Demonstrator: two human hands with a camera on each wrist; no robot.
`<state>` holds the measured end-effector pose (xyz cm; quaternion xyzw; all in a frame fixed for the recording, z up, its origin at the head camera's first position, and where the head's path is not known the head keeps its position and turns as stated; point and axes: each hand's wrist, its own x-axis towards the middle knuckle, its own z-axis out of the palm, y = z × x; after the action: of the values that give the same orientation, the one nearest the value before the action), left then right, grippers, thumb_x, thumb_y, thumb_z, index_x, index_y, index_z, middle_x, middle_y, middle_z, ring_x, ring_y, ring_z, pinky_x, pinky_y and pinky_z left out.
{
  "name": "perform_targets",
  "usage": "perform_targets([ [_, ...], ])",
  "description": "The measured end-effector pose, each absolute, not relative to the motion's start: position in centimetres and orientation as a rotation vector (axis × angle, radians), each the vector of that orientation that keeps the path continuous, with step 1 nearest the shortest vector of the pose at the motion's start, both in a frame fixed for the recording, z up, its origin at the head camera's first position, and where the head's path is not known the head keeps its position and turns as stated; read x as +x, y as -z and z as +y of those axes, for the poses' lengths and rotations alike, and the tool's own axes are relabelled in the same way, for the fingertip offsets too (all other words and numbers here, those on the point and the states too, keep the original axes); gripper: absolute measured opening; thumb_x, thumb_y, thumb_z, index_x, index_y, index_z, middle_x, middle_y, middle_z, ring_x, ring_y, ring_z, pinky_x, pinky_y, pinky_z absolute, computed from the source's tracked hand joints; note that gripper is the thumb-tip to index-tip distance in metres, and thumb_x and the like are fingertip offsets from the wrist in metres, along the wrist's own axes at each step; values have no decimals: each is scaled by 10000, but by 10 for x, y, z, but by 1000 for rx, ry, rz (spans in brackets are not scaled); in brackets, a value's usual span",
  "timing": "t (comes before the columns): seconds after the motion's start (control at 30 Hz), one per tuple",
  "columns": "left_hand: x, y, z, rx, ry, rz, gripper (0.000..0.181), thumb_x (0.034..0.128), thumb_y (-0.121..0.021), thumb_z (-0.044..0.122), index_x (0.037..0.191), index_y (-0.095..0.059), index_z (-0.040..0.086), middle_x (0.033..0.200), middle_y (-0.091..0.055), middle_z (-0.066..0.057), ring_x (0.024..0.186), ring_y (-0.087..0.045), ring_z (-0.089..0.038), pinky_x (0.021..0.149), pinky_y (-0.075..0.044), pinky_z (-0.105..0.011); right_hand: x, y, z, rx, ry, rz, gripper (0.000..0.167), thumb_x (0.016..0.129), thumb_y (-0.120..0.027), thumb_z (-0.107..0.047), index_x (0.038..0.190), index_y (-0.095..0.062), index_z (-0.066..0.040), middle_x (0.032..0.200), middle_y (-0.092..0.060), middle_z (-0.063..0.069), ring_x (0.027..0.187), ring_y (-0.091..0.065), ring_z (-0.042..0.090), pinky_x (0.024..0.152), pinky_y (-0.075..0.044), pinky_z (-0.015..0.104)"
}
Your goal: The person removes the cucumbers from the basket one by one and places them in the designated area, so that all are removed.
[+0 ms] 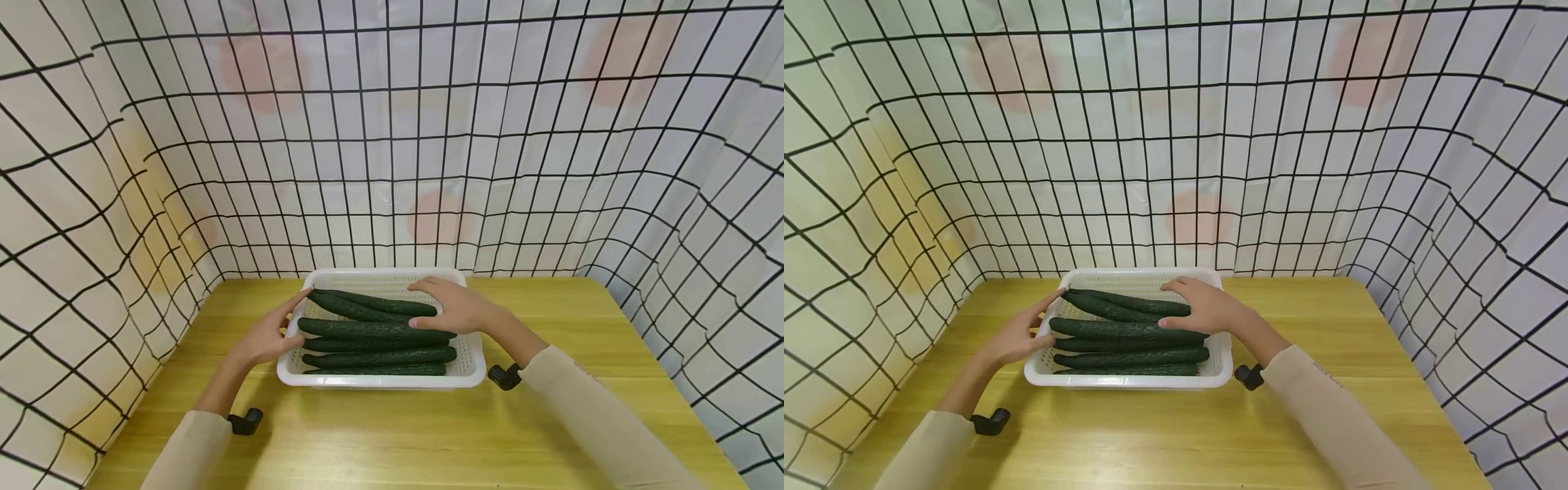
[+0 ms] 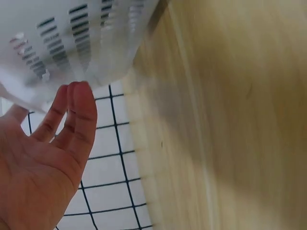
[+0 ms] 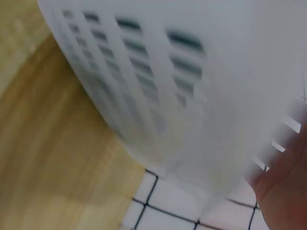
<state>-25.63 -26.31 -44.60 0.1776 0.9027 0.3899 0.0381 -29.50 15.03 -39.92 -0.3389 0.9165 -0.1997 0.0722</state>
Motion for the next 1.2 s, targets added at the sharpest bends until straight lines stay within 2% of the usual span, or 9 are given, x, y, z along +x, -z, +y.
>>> perform_targets([
  [0.17, -253, 450, -258, 442, -1334, 2706, 898, 868, -655, 125, 1646, -241, 298, 1529, -371, -303, 1161, -623, -481, 634, -600, -378, -292, 414, 135, -1070, 599, 2715, 806, 944, -596, -651, 1561, -440, -156, 1593, -453, 76, 1473, -413, 334, 1166, -377, 567],
  [0.3, -250, 453, -256, 379, -1447, 2662, 796, 872, -646, 77, 1591, -349, 244, 1380, -446, -294, 1139, -647, -461, 673, -609, -411, -291, 421, 125, -1068, 608, 2686, 790, 955, -622, -596, 1547, -455, -101, 1560, -490, 98, 1439, -455, 332, 1151, -404, 540],
  [0.4, -248, 455, -256, 343, -1478, 2652, 721, 885, -638, 73, 1550, -414, 240, 1344, -470, -265, 1127, -661, -441, 683, -605, -416, -292, 425, 119, -1073, 630, 2664, 754, 964, -640, -550, 1526, -476, -74, 1523, -528, 111, 1371, -525, 325, 1113, -447, 514],
  [0.5, -247, 456, -256, 331, -1491, 2658, 697, 904, -632, 86, 1552, -431, 246, 1314, -487, -253, 1074, -689, -404, 690, -600, -410, -293, 431, 113, -1078, 641, 2637, 726, 971, -644, -529, 1510, -491, -67, 1473, -570, 112, 1306, -576, 303, 1076, -479, 485],
  [0.67, -245, 457, -256, 305, -1499, 2690, 687, 922, -614, 99, 1566, -443, 267, 1275, -528, -253, 844, -693, -301, 671, -564, -378, -292, 440, 106, -1059, 592, 2613, 692, 977, -632, -534, 1508, -503, -110, 1475, -580, 87, 1346, -554, 280, 1103, -463, 482],
  [0.77, -244, 455, -254, 257, -1482, 2726, 672, 923, -607, 110, 1555, -469, 292, 1346, -550, -258, 868, -654, -296, 649, -547, -356, -291, 444, 104, -1044, 553, 2614, 643, 993, -612, -519, 1504, -514, -141, 1505, -560, 72, 1386, -524, 286, 1134, -437, 486],
  [0.9, -243, 453, -250, 165, -1464, 2753, 655, 933, -589, 127, 1548, -480, 324, 1446, -536, -254, 977, -614, -303, 646, -533, -335, -290, 447, 102, -1059, 512, 2636, 555, 1031, -565, -469, 1483, -541, -146, 1473, -572, 77, 1344, -551, 282, 1114, -450, 472],
  [1.03, -241, 451, -245, 89, -1469, 2755, 659, 933, -579, 129, 1553, -473, 325, 1408, -562, -263, 907, -604, -275, 642, -511, -331, -289, 446, 101, -1087, 505, 2653, 512, 1059, -529, -423, 1482, -539, -134, 1454, -562, 95, 1298, -575, 281, 1083, -473, 465],
  [1.2, -241, 452, -241, 47, -1486, 2767, 667, 914, -590, 118, 1540, -494, 330, 1339, -599, -270, 777, -618, -231, 618, -535, -327, -288, 444, 103, -1061, 608, 2680, 508, 1062, -535, -404, 1491, -515, -131, 1521, -498, 143, 1353, -533, 336, 1104, -451, 515],
])
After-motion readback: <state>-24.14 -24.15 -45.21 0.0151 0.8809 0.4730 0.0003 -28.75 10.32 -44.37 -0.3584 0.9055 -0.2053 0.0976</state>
